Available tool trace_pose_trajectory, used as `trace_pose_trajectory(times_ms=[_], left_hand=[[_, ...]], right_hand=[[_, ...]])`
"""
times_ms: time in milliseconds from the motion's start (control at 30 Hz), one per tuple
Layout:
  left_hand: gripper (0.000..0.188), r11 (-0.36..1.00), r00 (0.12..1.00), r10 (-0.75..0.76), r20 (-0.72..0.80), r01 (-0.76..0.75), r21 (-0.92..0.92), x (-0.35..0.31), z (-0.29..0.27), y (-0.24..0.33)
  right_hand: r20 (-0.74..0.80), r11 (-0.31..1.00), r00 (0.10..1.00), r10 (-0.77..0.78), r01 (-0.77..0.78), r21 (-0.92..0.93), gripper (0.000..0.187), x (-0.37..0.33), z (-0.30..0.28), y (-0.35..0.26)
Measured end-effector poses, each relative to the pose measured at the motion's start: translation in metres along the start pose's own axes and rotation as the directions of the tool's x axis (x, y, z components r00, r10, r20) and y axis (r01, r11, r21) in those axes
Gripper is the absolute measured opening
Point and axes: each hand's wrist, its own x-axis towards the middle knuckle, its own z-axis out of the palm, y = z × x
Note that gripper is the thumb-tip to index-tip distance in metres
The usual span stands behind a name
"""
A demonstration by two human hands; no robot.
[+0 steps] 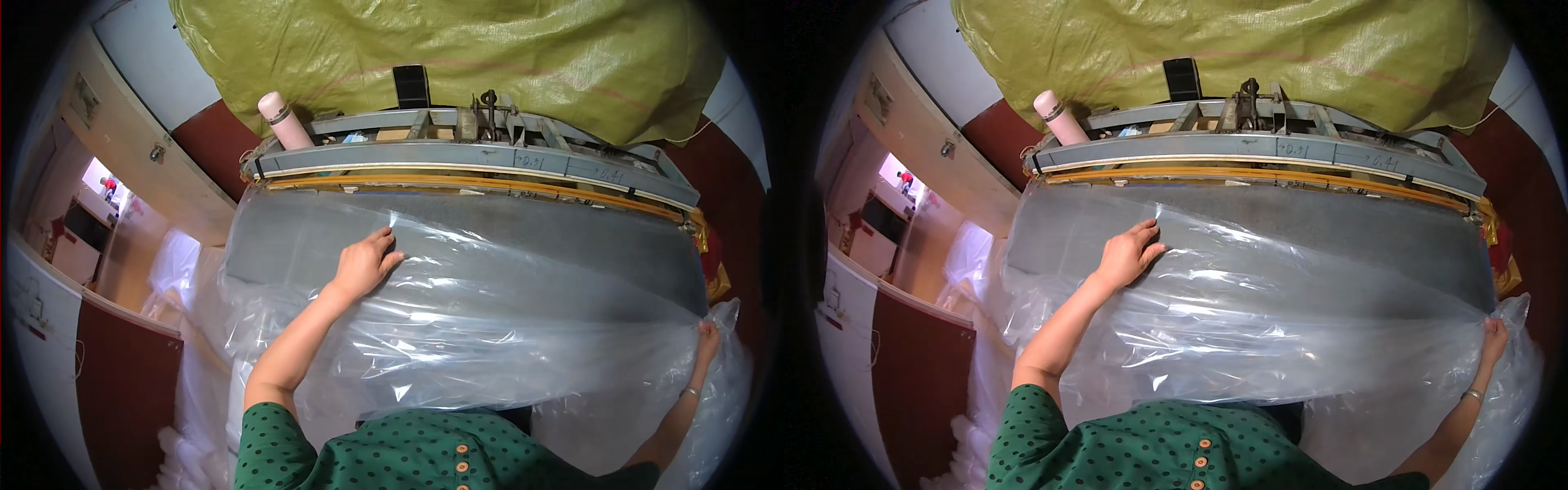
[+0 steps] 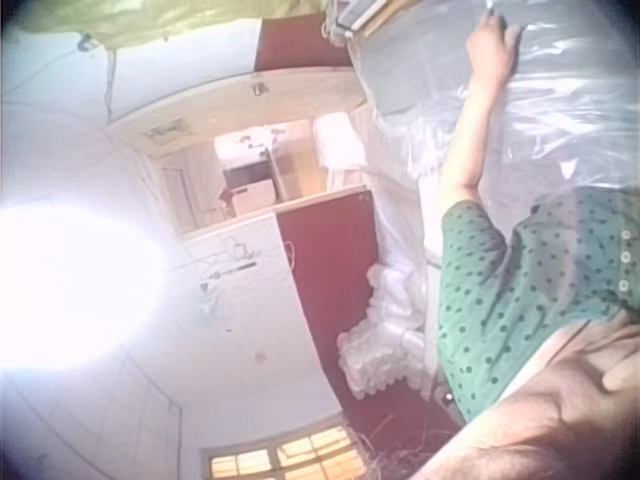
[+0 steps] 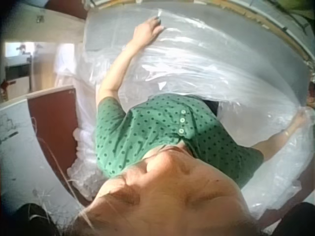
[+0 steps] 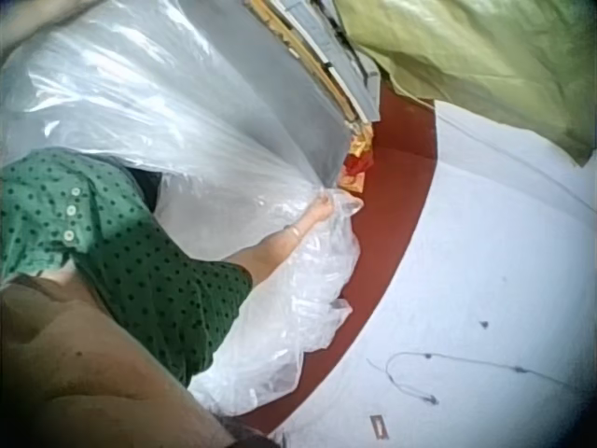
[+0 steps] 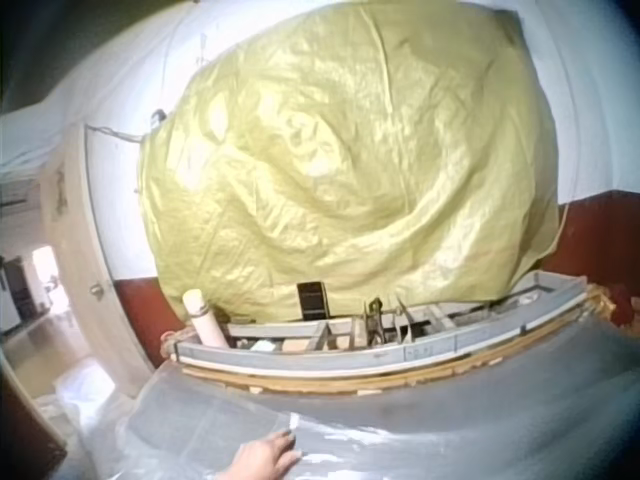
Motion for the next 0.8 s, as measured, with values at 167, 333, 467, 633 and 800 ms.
trace_pose_trajectory(times_ms=[167,333,467,633,800], left_hand=[[0.017,0.985,0.967,-0.164,-0.195,0.171,0.016,0.023,0.009,-0.005],[0.027,0.895,0.891,-0.445,-0.093,0.438,-0.086,0.040,0.015,-0.031],[0.019,0.904,0.903,-0.426,0.048,0.427,-0.026,0.045,0.007,-0.043],[0.012,0.976,0.978,-0.197,-0.063,0.202,0.080,0.043,-0.002,-0.055],[0.014,0.813,0.779,-0.458,-0.429,0.170,-0.557,0.068,0.016,-0.090]], right_hand=[[-0.015,0.996,0.996,0.090,-0.090,0.016,0.025,-0.002,-0.005,0.008],[-0.056,0.996,0.994,0.089,-0.088,0.032,0.024,0.001,-0.015,0.025],[-0.106,0.996,0.991,0.079,-0.073,0.059,0.028,0.011,-0.010,0.019],[-0.069,0.979,0.976,0.204,-0.202,0.040,0.039,0.046,0.022,-0.005],[0.056,0.353,0.897,0.439,-0.230,0.907,0.027,0.109,0.076,0.004]])
